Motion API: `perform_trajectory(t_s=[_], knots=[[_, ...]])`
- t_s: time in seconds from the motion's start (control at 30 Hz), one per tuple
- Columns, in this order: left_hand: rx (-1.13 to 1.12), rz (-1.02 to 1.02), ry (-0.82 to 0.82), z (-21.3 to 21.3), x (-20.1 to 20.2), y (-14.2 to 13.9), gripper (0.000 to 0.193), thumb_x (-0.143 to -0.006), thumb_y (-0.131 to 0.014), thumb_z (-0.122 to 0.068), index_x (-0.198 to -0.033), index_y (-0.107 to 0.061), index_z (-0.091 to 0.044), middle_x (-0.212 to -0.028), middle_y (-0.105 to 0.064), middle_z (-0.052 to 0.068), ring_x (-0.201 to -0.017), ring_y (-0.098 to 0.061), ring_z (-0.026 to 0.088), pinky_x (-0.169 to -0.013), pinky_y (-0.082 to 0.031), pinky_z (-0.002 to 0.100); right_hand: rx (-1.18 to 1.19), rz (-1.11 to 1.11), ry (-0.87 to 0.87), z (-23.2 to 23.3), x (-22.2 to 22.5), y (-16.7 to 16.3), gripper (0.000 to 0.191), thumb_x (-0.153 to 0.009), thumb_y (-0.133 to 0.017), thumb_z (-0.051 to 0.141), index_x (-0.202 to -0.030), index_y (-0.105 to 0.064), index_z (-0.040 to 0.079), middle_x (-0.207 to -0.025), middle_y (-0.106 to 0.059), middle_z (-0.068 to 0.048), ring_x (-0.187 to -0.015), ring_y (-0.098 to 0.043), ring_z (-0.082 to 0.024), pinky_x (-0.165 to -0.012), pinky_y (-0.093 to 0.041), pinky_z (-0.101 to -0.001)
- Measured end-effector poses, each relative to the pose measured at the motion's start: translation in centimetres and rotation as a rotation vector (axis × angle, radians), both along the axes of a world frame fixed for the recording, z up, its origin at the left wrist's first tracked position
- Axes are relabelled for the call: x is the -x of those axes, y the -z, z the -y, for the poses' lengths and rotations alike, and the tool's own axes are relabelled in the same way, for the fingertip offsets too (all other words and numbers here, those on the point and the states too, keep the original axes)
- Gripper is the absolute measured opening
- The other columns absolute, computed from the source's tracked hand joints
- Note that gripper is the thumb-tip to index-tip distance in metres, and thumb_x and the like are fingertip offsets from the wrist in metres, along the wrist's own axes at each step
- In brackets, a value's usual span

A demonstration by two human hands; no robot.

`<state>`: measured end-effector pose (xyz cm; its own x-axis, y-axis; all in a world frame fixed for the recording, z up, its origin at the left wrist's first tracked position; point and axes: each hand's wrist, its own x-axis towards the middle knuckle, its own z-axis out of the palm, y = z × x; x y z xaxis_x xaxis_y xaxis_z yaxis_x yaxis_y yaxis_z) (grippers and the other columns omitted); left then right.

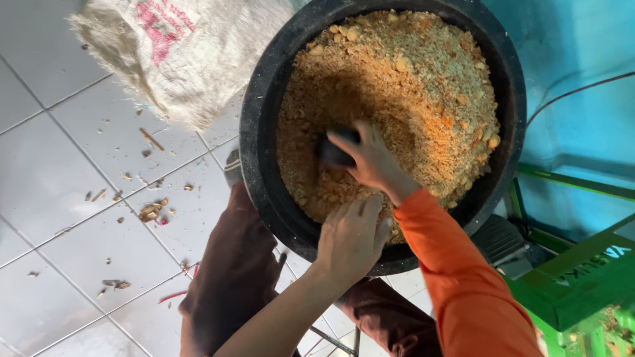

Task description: The person sits at a green grinding machine, scoops crushed material from the machine's discharge tray with a metal scoop and by hand, and moves pieces between the tray and a large basin of crushed material. They mix the material in the basin, scoop some into a small bowl, pour it back, and continue clearing and feeding the machine tray.

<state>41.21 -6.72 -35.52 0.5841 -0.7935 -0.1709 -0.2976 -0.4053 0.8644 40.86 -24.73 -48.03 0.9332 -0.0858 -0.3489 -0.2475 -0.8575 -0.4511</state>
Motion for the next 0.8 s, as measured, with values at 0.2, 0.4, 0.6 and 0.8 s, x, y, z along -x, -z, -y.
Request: perform_trajectory(t_s=[0.2, 0.4, 0.6, 0.8], knots=[[-0.001, 0.051, 0.001, 0.8, 0.0, 0.5, 0.045, -0.093, -0.069, -0.023, -0.132, -0.061, -0.001, -0.109, -0.070, 0.018, -0.097, -0.069, 0.037, -0.084, -0.054, 0.048, 0.475, 0.284, -0.164, -1.5, -6.4, 3.8, 0.099, -0.086, -0.075, -0.003, -0.163, -0.037, 0.045, -0.159, -0.034, -0.017, -0.147, -0.034, -0.041, -0.118, -0.038, -0.0576], [-0.051, 0.028, 0.040, 1.0, 0.2, 0.4, 0.047, -0.093, -0.068, -0.025, -0.133, -0.060, -0.001, -0.109, -0.070, 0.018, -0.097, -0.069, 0.037, -0.083, -0.054, 0.048, -0.055, -0.112, 0.018, -3.4, -3.4, 2.8, 0.090, -0.081, -0.080, 0.013, -0.156, -0.035, 0.035, -0.159, -0.025, -0.024, -0.146, -0.027, -0.049, -0.115, -0.031, -0.0597], [-0.095, -0.003, 0.062, 0.9, 0.1, 0.2, 0.043, -0.092, -0.068, -0.027, -0.128, -0.062, -0.004, -0.109, -0.070, 0.019, -0.098, -0.069, 0.038, -0.085, -0.054, 0.049, -0.391, 0.165, 0.836, -2.2, 3.2, -0.1, 0.048, -0.092, -0.074, 0.023, -0.133, -0.050, 0.016, -0.121, -0.044, -0.015, -0.104, -0.043, -0.030, -0.082, -0.039, -0.0422], [-0.117, 0.016, 0.100, 0.5, 0.7, -0.1, 0.044, -0.090, -0.069, -0.025, -0.127, -0.061, -0.003, -0.108, -0.070, 0.020, -0.098, -0.070, 0.038, -0.086, -0.053, 0.052, -1.098, 0.640, 1.870, 1.9, 7.4, -1.0, 0.027, -0.104, -0.064, 0.034, -0.107, -0.065, 0.007, -0.086, -0.060, 0.001, -0.068, -0.054, -0.011, -0.056, -0.046, -0.0281]])
